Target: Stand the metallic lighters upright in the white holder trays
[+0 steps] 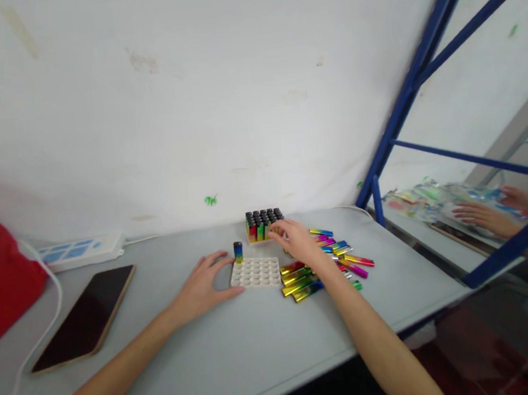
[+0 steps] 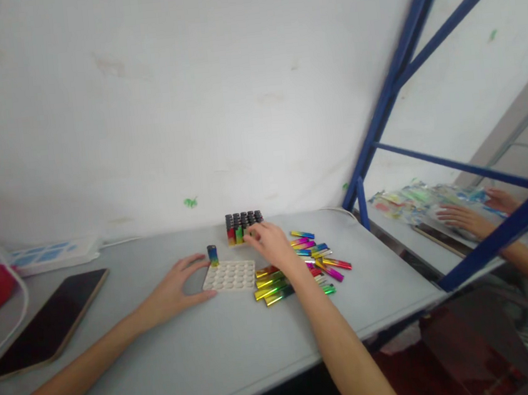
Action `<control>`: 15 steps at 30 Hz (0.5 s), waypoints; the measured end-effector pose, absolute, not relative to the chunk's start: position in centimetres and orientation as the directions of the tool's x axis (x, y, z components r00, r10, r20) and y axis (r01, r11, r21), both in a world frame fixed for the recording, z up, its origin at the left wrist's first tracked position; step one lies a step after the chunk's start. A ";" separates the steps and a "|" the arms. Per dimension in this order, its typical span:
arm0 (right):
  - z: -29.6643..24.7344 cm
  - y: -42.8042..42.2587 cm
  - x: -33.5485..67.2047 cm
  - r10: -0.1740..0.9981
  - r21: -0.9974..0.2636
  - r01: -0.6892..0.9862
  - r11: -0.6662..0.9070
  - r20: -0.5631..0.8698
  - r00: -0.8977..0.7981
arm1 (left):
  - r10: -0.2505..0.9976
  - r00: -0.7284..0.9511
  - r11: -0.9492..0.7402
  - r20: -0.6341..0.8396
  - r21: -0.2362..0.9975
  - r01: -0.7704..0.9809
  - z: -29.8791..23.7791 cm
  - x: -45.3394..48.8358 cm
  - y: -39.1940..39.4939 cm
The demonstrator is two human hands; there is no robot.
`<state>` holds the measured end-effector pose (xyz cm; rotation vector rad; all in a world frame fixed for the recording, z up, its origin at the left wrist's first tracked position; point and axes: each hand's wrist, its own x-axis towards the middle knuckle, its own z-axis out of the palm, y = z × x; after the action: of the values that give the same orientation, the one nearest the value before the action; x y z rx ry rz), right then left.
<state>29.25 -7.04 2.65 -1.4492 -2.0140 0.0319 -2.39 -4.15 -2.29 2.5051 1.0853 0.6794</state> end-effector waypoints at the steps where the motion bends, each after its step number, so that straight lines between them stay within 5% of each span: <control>1: 3.0 -7.0 31.2 0.861 -0.357 0.881 0.311 0.498 -0.103 | 0.745 0.598 -0.659 0.294 0.458 0.596 -2.3 -2.3 -4.2; 6: 2.7 -7.4 38.9 0.882 -0.329 0.936 -0.127 0.393 0.259 | 0.780 0.571 -0.623 0.255 0.401 0.672 -2.1 -1.6 -4.3; 15: 0.0 -7.4 40.4 0.864 -0.318 0.885 -0.340 0.266 0.427 | 0.775 0.551 -0.632 0.309 0.394 0.668 -2.3 -1.6 -4.2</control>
<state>40.38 -7.39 0.04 -2.2740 -1.4861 -0.0699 -1.65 -4.17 -2.31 2.5568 1.2104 0.6785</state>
